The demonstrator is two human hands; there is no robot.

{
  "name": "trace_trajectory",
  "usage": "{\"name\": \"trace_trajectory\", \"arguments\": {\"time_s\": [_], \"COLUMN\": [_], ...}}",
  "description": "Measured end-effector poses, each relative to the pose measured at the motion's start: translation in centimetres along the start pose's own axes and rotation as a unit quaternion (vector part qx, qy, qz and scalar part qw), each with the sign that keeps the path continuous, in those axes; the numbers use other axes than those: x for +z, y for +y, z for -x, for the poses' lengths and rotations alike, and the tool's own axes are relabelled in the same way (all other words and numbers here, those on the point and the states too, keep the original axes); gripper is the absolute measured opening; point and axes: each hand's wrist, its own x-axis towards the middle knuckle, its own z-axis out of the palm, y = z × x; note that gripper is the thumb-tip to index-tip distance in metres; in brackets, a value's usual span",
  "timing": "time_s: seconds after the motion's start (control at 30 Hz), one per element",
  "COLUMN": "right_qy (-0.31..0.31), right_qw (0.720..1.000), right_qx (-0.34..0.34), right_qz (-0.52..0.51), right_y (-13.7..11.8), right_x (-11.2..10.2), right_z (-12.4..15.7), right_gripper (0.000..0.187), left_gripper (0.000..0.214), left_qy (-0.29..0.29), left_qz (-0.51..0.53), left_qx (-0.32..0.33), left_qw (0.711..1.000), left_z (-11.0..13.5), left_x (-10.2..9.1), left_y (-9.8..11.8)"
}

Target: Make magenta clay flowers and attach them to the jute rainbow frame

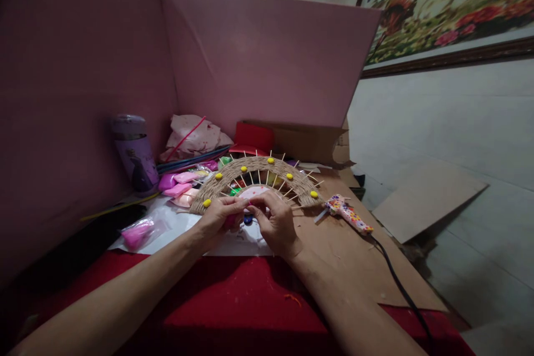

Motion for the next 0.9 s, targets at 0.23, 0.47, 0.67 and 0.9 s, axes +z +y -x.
{"name": "trace_trajectory", "arguments": {"time_s": [0.23,0.47,0.67,0.9], "right_qy": [0.0,0.004,0.0,0.0], "right_qw": [1.0,1.0,1.0,1.0], "right_qx": [0.002,0.008,0.006,0.006], "right_qz": [0.001,-0.006,-0.007,0.008], "right_y": [0.03,-0.04,-0.12,-0.08], "right_x": [0.05,0.08,0.09,0.08], "right_z": [0.0,-0.04,-0.03,0.04], "right_gripper": [0.006,0.005,0.005,0.005], "left_gripper": [0.037,0.032,0.034,0.039], "left_qy": [0.001,0.008,0.015,0.011], "left_qz": [0.02,0.045,0.053,0.024], "left_qx": [0.001,-0.006,-0.012,-0.01], "left_qw": [1.0,0.999,0.998,1.0], "left_z": [0.02,0.09,0.23,0.25], "left_x": [0.05,0.12,0.28,0.29], "left_y": [0.01,-0.05,0.07,0.09]}}
